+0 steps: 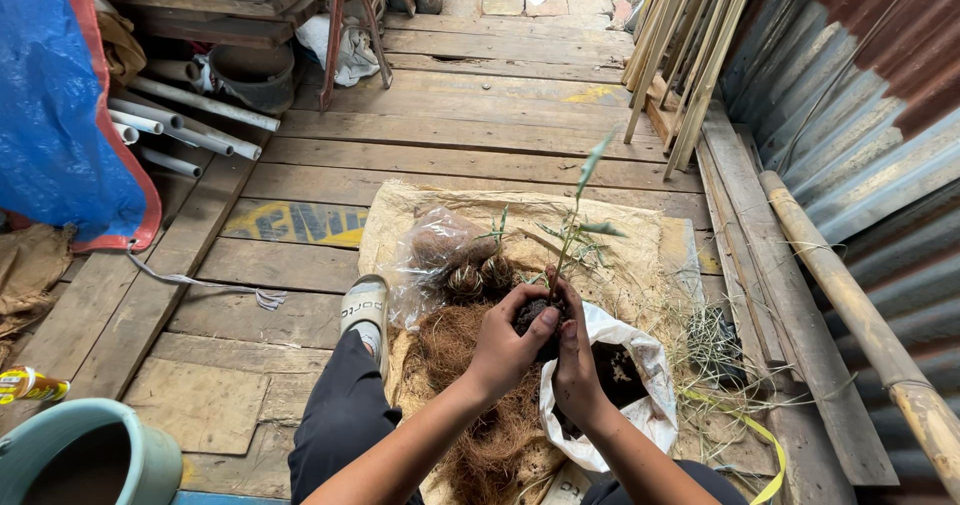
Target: The person packs soil and coconut coir around the roots of a small plant, shaping the root ball by hand. The person repeatedly adds soil from a white sack and compresses the mixture to form a firm ball around the plant's base.
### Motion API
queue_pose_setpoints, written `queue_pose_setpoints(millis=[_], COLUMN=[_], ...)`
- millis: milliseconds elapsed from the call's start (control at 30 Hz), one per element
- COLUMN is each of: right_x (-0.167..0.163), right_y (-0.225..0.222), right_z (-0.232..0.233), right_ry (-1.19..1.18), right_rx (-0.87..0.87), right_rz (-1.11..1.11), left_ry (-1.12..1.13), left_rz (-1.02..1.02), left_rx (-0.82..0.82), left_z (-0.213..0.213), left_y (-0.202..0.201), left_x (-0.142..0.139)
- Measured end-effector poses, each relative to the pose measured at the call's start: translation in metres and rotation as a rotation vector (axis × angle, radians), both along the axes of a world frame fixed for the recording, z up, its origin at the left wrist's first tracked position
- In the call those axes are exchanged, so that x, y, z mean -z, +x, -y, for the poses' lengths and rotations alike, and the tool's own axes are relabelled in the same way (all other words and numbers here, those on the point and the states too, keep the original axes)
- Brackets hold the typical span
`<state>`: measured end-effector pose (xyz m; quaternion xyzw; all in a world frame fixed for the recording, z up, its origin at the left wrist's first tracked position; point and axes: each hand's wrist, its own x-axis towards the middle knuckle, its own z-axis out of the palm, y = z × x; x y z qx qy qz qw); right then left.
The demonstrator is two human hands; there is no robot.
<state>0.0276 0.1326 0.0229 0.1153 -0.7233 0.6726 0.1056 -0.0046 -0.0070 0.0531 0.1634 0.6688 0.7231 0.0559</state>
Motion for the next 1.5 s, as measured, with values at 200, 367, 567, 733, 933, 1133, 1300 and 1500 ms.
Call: queue_pose_setpoints(millis=[200, 367, 567, 733, 933, 1133, 1300, 1500], right_x=[-0.006, -0.006, -0.005, -0.009, -0.01, -0.01, -0.007, 0.001], right_y=[-0.01, -0.014, -0.013, -0.01, -0.005, -0.007, -0.008, -0.006], right_z=[-0.004, 0.0, 0.008, 0.009, 0.013, 0.008, 0.007, 0.017], right_ry=[0.153, 0.184, 0.142, 0.242, 0.235, 0.113, 0.166, 0.304], right_rx=[0.041, 0.042, 0.033, 0.056, 0.037, 0.025, 0.045, 0.074], right_rz=[-0.025, -0.001, -0.018, -0.112, -0.07, 0.001, -0.038, -0.115], left_ry=[0.157, 0.225, 0.119, 0.071, 0.062, 0.163, 0.085, 0.275], left_rz=[0.031, 0.153, 0.119, 0.044, -0.013, 0.09, 0.032, -0.04], left_rx=[0.031, 0.002, 0.067, -0.009, -0.035, 0.084, 0.023, -0.032], left_z=[-0.005, -0.003, 0.003, 0.003, 0.003, 0.004, 0.004, 0.003], left_y=[-0.013, -0.018, -0.015, -0.01, -0.01, -0.005, -0.003, 0.002], left_x=[0.012, 0.02, 0.034, 0.044, 0.049, 0.04, 0.039, 0.054])
